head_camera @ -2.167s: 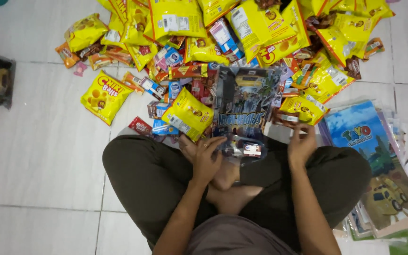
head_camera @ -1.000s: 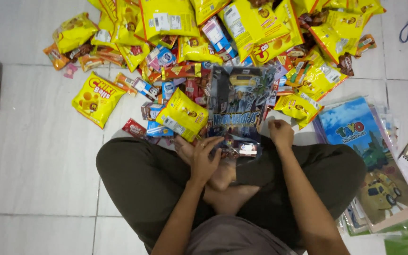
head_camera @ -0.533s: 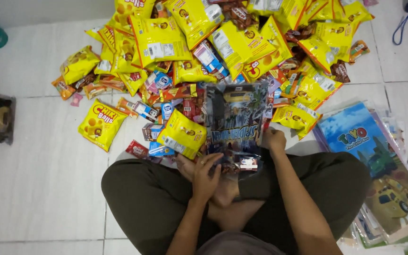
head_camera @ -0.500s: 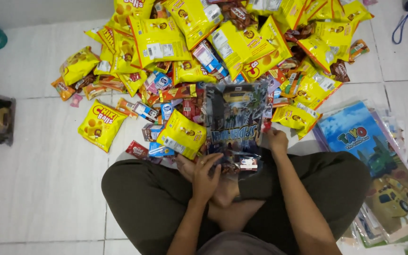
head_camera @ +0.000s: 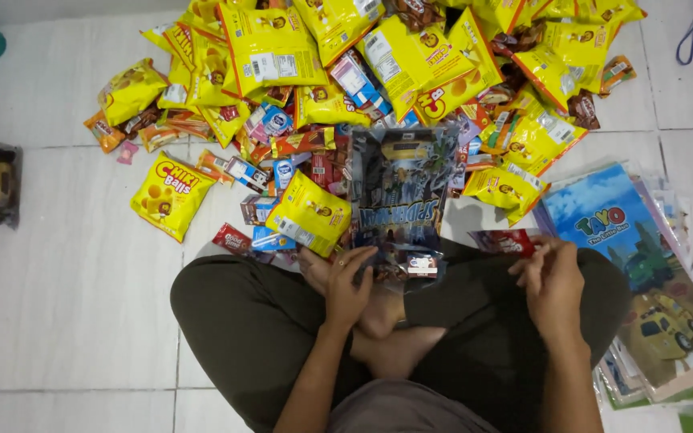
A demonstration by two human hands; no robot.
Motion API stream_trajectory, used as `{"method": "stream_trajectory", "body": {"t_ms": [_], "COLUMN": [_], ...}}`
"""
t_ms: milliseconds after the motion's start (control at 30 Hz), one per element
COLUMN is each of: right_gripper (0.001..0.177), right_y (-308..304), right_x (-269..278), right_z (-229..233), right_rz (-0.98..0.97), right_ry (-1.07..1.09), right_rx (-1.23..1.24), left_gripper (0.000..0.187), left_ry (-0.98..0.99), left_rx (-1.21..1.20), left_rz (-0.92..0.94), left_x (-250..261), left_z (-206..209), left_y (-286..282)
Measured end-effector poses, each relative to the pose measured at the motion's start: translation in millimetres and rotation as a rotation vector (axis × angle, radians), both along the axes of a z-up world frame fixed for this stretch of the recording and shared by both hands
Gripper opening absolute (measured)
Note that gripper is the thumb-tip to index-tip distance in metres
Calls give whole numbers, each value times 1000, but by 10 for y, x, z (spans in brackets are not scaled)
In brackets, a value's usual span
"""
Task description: Sorting through a large pile of snack bags on the floor and examining specific items within a clear plastic bag.
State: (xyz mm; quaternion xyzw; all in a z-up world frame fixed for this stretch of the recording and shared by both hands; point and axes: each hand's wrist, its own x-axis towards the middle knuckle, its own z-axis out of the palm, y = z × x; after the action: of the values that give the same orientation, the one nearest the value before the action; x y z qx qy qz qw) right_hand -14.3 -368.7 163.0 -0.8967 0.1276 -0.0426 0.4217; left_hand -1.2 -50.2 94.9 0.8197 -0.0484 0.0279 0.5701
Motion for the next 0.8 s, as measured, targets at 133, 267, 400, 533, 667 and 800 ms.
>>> {"method": "stream_trajectory", "body": {"t_ms": [133, 267, 400, 533, 667, 800], "right_gripper": [3, 8, 7, 8, 6, 4], "right_y": [105, 495, 899, 1234, 1209, 1202], "right_x": [-83, -22, 49, 140, 102, 84], "right_z": [-149, -160, -78, 12, -417, -607], "right_rz": [147, 232, 402, 536, 633, 615], "right_ry": [-155, -115, -55, 13, 18, 36], "right_rx": [232, 279, 123, -68, -43, -90], "left_gripper": [36, 35, 37, 39, 38, 37], "left_ry": [-5, -16, 5, 2, -20, -2], "left_rx": [-7, -8, -27, -34, -14, -44], "left_rz": [-8, -19, -20, -3, 9, -2], "left_x": [-15, -22, -35, -41, -44, -29], "left_z": [20, 23, -4, -31, -40, -48], "left_y": [14, 17, 34, 42, 42, 43]}}
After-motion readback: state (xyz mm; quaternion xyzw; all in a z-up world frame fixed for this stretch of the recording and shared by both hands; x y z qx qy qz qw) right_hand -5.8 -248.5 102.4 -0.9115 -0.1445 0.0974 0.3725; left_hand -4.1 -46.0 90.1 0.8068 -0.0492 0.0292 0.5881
